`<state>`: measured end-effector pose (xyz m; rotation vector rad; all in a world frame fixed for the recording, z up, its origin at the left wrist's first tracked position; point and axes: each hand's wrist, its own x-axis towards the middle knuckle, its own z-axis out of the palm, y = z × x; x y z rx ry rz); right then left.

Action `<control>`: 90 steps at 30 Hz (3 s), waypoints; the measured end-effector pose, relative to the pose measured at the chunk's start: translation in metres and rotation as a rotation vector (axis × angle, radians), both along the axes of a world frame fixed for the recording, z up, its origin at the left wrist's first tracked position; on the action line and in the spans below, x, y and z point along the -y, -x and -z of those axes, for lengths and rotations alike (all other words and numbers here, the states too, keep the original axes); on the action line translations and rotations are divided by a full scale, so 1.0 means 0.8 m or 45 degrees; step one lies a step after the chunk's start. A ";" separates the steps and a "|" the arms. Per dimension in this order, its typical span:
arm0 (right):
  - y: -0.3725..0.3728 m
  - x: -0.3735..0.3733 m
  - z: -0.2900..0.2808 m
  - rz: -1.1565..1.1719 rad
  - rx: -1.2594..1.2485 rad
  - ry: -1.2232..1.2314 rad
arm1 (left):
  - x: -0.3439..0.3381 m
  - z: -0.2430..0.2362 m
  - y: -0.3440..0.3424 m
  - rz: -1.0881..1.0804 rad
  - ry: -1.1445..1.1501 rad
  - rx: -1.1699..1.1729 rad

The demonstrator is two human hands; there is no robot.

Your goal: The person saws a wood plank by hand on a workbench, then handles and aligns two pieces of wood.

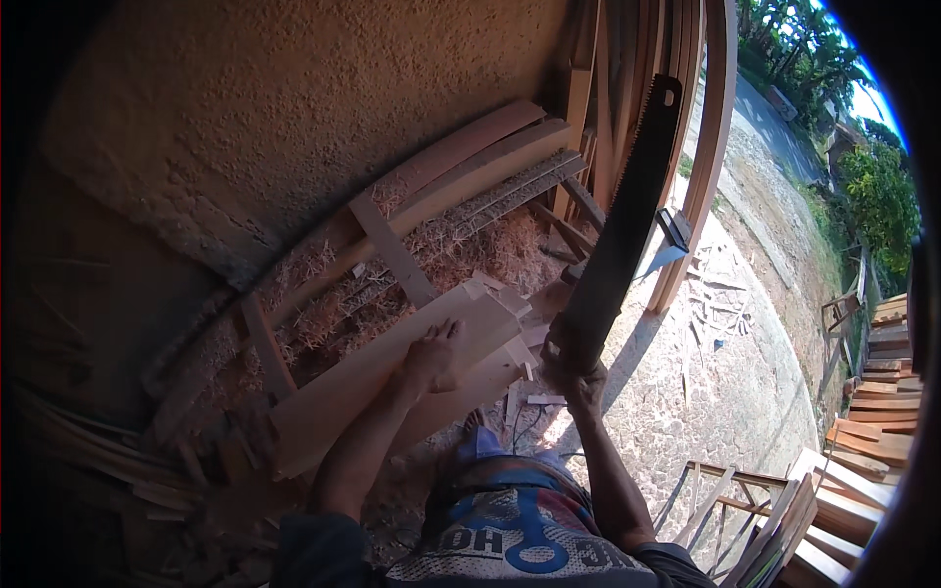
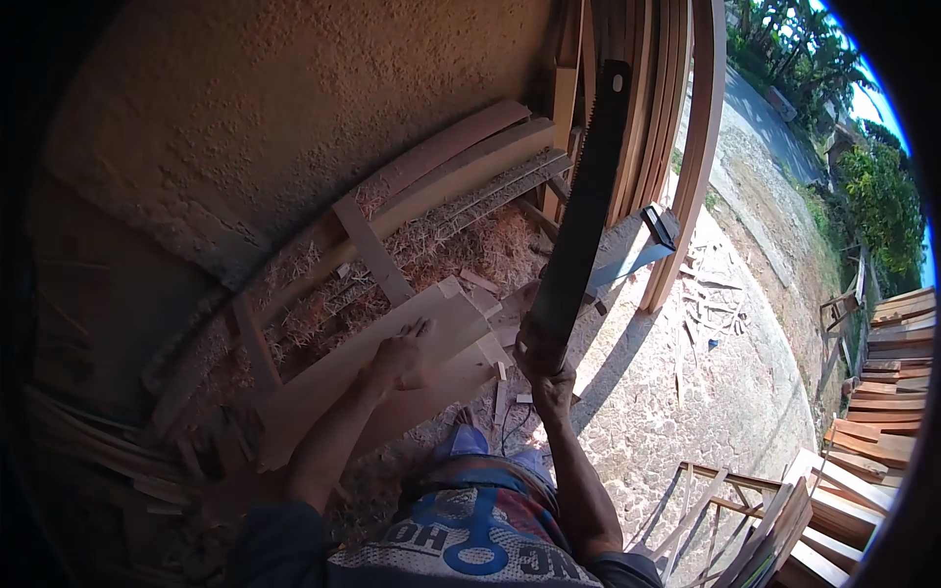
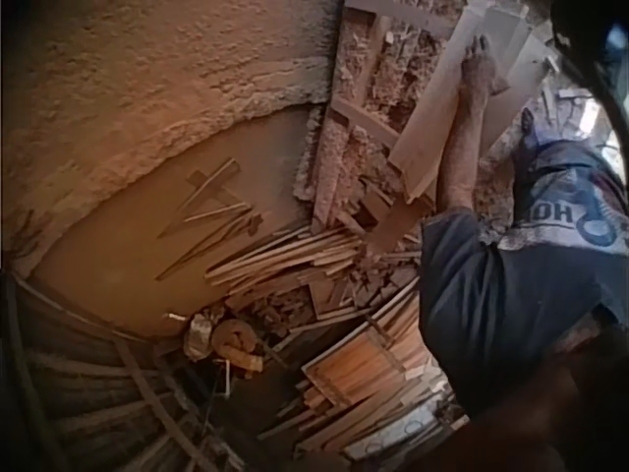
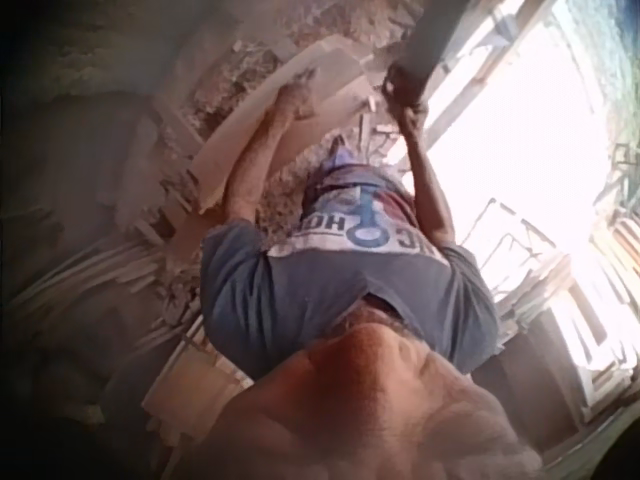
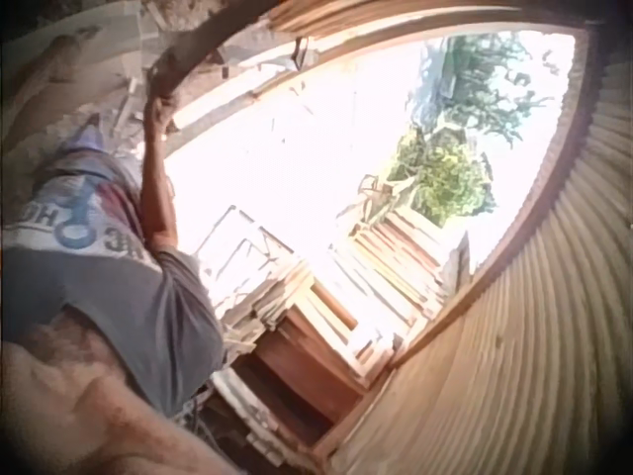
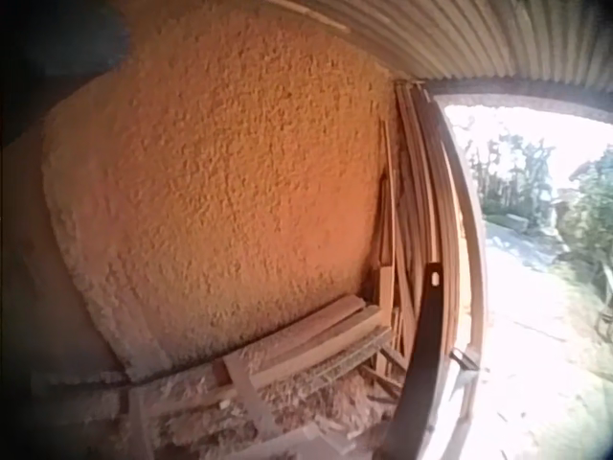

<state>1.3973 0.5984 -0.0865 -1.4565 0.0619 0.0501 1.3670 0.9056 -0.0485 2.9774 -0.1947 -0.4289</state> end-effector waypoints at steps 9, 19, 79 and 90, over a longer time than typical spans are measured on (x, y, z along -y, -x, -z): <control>0.040 0.088 -0.057 0.027 -0.087 0.252 | -0.061 -0.118 -0.006 -0.446 -0.093 -0.205; 0.078 0.109 -0.121 -0.262 -0.329 0.004 | -0.244 -0.245 0.031 -1.242 1.552 0.757; 0.223 0.219 -0.212 -0.298 0.650 0.696 | 0.105 0.057 0.069 -0.224 -0.419 0.547; 0.232 0.212 -0.198 -0.404 0.485 0.638 | 0.122 0.025 0.062 -0.389 -0.393 0.397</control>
